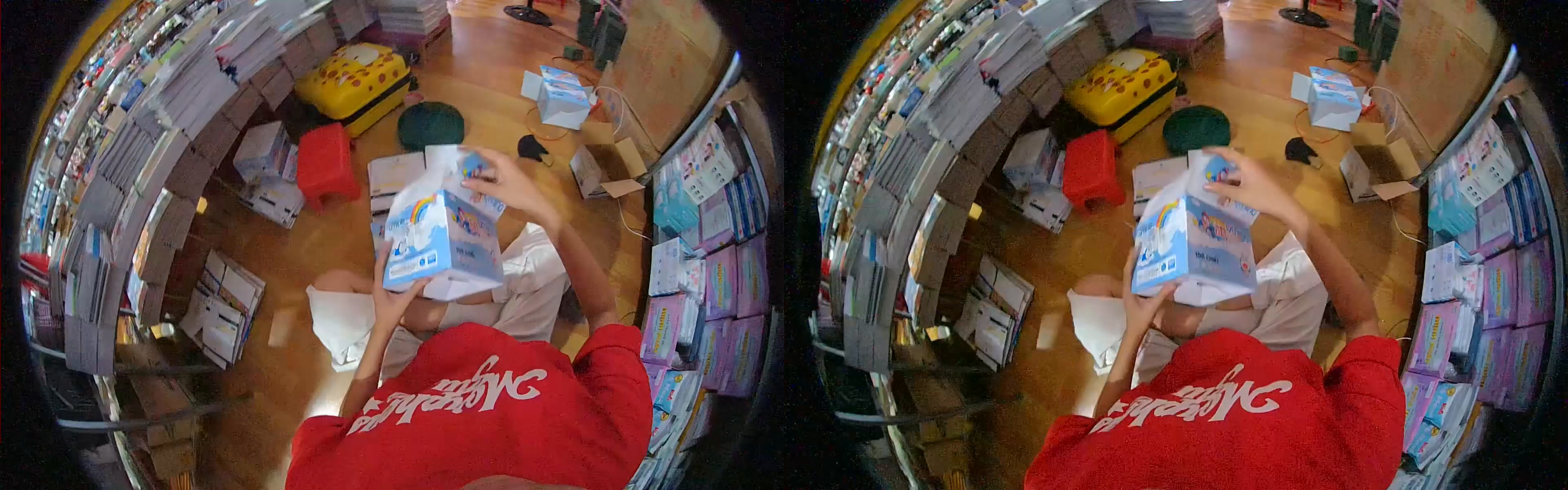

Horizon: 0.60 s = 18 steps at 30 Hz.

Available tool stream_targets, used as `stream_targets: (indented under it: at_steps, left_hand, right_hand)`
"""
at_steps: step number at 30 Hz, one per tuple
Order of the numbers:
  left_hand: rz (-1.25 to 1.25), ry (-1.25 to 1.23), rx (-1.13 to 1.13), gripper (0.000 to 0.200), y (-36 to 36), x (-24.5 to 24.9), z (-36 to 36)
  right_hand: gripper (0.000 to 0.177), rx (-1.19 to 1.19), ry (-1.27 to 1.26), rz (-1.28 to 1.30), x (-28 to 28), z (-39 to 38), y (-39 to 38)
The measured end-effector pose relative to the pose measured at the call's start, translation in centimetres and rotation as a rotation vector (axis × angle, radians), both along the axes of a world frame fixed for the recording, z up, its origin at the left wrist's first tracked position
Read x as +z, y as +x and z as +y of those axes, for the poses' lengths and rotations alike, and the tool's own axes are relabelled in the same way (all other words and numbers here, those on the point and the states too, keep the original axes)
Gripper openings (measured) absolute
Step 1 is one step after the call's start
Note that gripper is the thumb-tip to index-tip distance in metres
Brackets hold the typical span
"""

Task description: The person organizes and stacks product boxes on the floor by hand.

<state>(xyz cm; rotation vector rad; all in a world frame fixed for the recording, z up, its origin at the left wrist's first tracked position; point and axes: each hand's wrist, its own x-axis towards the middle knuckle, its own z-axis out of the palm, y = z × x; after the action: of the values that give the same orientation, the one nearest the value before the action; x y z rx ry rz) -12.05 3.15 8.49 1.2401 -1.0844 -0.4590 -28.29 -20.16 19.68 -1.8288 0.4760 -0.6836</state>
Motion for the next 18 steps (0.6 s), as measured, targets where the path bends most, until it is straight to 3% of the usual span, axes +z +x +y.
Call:
stream_targets:
  at_steps: [3,4,5,6,9,12,15,18]
  left_hand:
    - [0.191,0.146,-0.03,0.072,0.3,-0.2,-0.1]
    - [0.008,0.177,0.038,0.062,0.4,-0.1,-0.3]
    - [0.098,0.216,0.024,0.061,0.3,-0.9,-0.7]
    - [0.185,0.253,0.008,0.06,0.2,-1.9,-1.3]
    - [0.263,0.296,0.01,0.057,-0.8,-2.2,-2.0]
    - [0.24,0.311,0.0,0.057,-1.1,-1.9,-2.4]
    - [0.304,0.315,-0.046,0.06,-1.4,-1.2,-2.9]
    - [0.25,0.329,-0.006,0.064,-2.1,-0.6,-2.9]
  right_hand:
    - [0.053,-0.027,0.074,-0.127,0.1,1.9,-0.1]
    - [0.056,-0.029,0.038,-0.143,0.0,2.3,-0.5]
    - [0.059,-0.033,0.0,-0.16,-0.2,2.5,-1.0]
    - [0.062,-0.114,-0.249,0.063,-0.5,2.3,-2.3]
    - [0.061,-0.35,-0.379,0.254,-3.6,4.4,-6.3]
    - [0.061,-0.2,-0.2,0.316,-6.9,6.2,-10.0]
    - [0.065,-0.167,0.321,0.228,-7.5,7.8,-10.9]
    - [0.069,-0.192,-0.036,0.177,-7.5,9.0,-9.3]
